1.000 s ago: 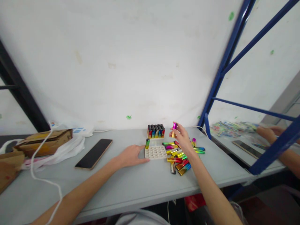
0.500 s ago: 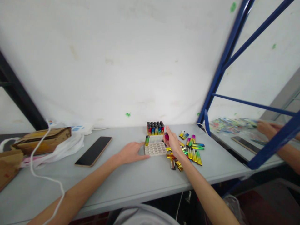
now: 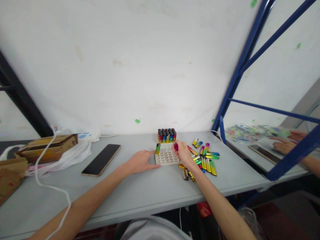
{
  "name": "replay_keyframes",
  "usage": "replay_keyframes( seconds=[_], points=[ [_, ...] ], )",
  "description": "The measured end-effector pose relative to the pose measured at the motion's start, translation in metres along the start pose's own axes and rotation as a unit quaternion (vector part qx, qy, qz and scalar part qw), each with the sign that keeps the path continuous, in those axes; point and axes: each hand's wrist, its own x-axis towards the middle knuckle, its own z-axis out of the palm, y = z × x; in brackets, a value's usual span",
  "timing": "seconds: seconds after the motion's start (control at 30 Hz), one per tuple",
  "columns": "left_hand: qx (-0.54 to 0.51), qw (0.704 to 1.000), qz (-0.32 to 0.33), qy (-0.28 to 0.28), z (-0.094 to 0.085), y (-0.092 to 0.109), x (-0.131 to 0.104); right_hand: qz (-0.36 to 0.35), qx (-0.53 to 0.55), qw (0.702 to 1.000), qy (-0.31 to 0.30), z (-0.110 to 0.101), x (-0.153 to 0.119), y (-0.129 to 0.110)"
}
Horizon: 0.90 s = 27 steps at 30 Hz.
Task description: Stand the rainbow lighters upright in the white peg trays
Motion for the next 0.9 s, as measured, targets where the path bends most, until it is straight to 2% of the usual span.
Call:
replay_keyframes(
  seconds=[0.1,0.17,0.27,0.33,0.43,0.5,0.63,0.73,0.8,0.9],
  points=[
    [0.004,1.0,0.003,0.001,0.0,0.0,0.0,0.023,0.032,0.999,-0.025,0.001,0.003,0.0],
    [0.002,1.0,0.005,0.003,0.001,0.0,-0.001,0.004,0.034,0.999,-0.042,0.001,0.005,0.001],
    [0.002,1.0,0.005,0.004,0.001,0.0,-0.001,-0.086,-0.028,0.995,-0.042,0.001,0.006,0.002],
    [0.006,1.0,0.008,0.004,0.001,0.0,-0.002,-0.162,-0.098,0.98,-0.053,0.001,0.003,0.0],
    [0.01,1.0,0.005,0.005,0.001,0.001,-0.002,-0.256,-0.162,0.946,-0.119,0.002,-0.004,-0.006],
    [0.007,1.0,0.005,0.005,0.001,0.001,-0.002,-0.288,-0.17,0.931,-0.147,0.003,-0.008,-0.009],
    [0.002,1.0,0.002,0.003,-0.001,0.003,-0.002,-0.278,-0.173,0.937,-0.12,0.004,-0.009,-0.009],
    [0.003,1.0,0.001,-0.001,-0.001,0.003,-0.003,-0.254,-0.146,0.946,-0.14,0.005,-0.007,-0.005],
    [0.0,1.0,0.005,0.001,-0.001,0.003,-0.003,-0.262,-0.136,0.946,-0.137,0.005,-0.006,-0.003],
    [0.0,1.0,0.007,0.007,0.002,0.001,-0.002,-0.294,-0.183,0.932,-0.11,0.007,-0.004,0.002]
  ],
)
